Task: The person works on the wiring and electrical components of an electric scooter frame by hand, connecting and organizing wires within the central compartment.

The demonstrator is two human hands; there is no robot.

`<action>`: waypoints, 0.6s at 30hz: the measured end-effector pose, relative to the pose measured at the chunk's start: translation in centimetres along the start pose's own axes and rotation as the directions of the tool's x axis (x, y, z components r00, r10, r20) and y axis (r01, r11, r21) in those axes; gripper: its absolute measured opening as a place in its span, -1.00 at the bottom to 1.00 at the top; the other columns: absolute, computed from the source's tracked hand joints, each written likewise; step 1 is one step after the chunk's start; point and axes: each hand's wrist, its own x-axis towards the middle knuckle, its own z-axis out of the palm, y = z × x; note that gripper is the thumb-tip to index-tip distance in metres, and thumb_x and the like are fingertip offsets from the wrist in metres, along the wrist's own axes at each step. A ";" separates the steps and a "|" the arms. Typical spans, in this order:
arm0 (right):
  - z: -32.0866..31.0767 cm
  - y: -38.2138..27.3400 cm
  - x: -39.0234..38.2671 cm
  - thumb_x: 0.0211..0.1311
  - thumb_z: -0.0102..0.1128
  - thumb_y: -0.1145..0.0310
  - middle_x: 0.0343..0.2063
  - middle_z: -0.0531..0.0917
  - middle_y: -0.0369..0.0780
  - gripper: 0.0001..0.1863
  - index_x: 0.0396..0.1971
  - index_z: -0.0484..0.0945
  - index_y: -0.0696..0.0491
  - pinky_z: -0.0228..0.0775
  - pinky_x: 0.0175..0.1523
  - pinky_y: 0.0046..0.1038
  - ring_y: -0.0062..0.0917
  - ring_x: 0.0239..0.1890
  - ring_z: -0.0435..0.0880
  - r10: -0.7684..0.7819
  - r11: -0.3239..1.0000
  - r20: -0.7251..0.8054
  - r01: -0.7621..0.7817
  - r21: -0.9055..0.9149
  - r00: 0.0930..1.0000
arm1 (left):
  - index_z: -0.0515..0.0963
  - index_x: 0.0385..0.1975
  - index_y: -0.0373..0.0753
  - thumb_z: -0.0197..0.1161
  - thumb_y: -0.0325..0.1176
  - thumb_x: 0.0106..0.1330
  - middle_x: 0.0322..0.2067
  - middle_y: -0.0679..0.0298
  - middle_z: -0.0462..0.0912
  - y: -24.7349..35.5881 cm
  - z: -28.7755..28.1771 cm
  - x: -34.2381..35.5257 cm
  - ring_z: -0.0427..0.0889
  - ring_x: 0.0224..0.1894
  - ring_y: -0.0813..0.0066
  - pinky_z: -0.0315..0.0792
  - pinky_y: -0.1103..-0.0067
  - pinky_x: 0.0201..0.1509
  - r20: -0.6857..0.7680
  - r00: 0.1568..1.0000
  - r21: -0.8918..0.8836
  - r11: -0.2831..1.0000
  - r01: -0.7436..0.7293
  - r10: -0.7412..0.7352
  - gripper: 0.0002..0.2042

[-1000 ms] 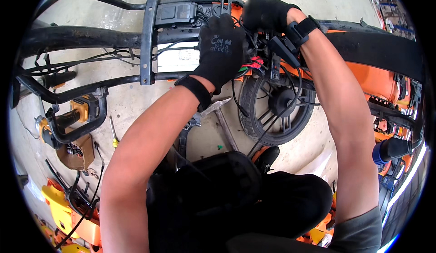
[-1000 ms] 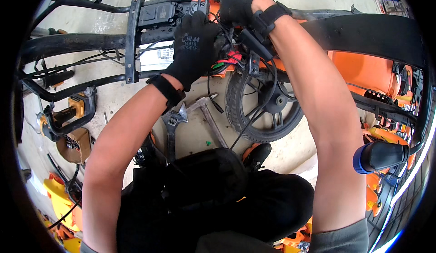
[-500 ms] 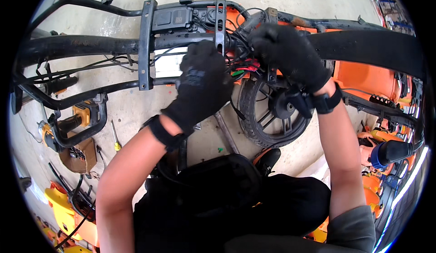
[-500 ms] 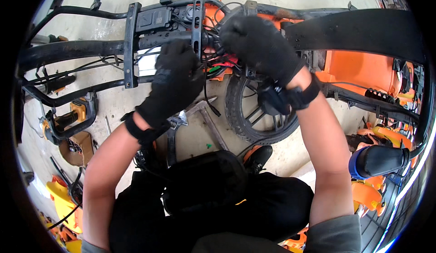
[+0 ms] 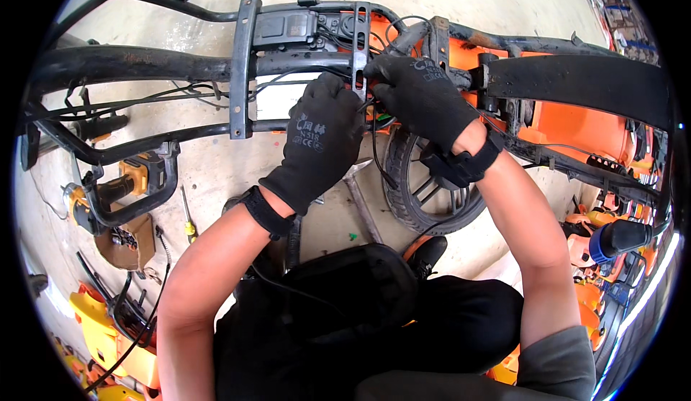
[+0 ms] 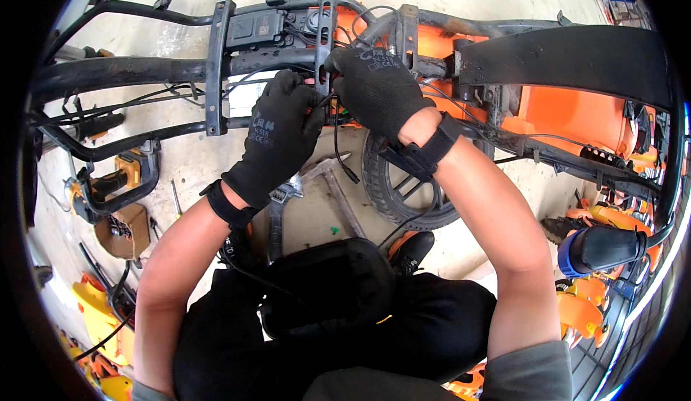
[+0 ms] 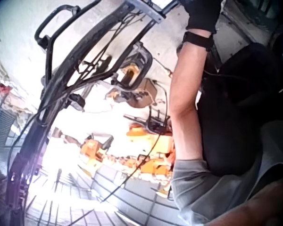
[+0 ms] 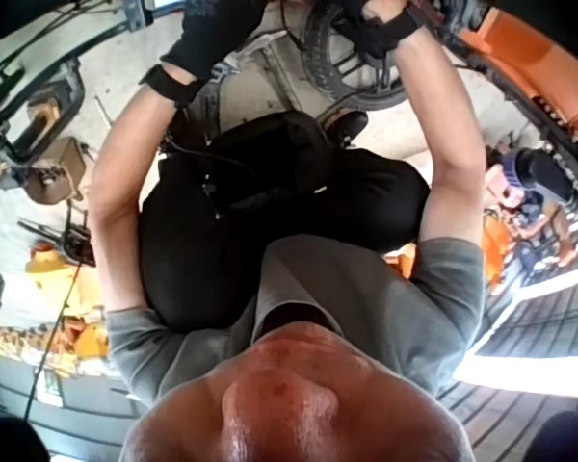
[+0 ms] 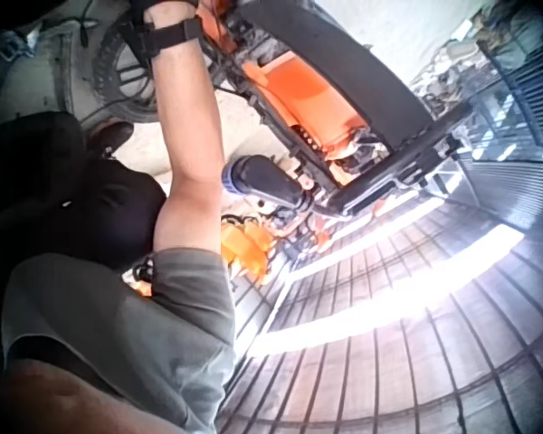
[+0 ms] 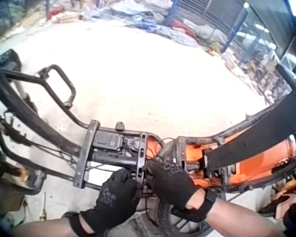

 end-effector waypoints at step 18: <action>-2.2 1.9 2.0 0.28 0.23 0.48 -0.48 0.68 -0.27 -0.91 -0.29 0.62 0.17 0.48 -0.31 -0.53 -0.63 -0.44 0.65 0.159 0.924 0.027 -0.159 0.349 0.987 | 0.44 0.13 -0.38 0.28 -0.41 0.21 -0.06 0.01 0.47 1.7 0.8 -1.3 0.54 -0.03 0.00 0.49 0.21 -0.03 0.176 0.980 0.126 0.985 -0.114 0.091 -0.53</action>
